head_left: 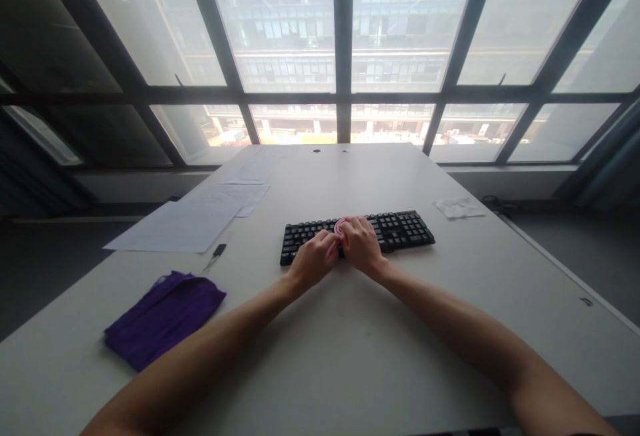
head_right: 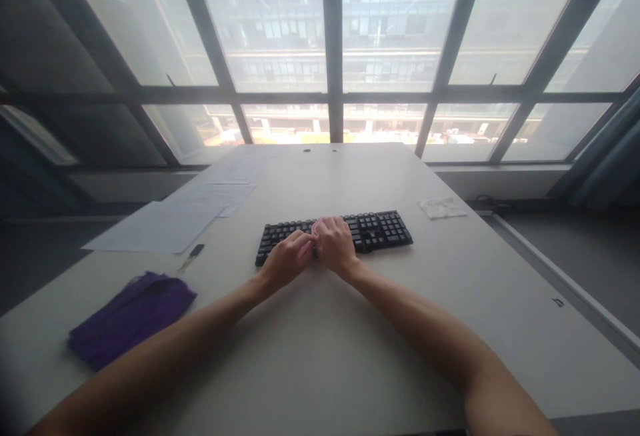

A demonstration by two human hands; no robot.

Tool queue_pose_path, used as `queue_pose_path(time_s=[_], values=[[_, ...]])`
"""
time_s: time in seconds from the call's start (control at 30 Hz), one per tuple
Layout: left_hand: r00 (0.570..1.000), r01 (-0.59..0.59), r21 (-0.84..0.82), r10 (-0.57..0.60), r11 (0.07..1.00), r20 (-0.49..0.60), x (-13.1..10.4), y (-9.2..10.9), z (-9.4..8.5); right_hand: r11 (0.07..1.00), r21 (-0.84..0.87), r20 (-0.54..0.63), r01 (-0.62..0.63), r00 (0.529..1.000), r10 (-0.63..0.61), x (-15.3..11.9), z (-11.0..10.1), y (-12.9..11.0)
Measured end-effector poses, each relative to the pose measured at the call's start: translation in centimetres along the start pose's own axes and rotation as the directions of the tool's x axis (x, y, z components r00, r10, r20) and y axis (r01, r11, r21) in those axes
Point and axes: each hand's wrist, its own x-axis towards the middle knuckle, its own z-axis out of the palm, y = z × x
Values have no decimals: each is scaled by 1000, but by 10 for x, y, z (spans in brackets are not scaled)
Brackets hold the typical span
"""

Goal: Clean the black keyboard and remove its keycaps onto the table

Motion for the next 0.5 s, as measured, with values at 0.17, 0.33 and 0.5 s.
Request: queue_pose_path(time_s=[0.17, 0.33, 0.5], values=[[1000, 11, 11, -11, 1000, 13, -1, 1, 2, 1000, 1, 6, 4, 1000, -4, 0, 1, 1], [1000, 22, 18, -22, 1000, 14, 0, 0, 3, 999, -34, 25, 0, 1000, 1, 0, 2, 0], [998, 34, 26, -35, 999, 46, 1, 1, 2, 998, -67, 36, 0, 999, 2, 1, 2, 0]])
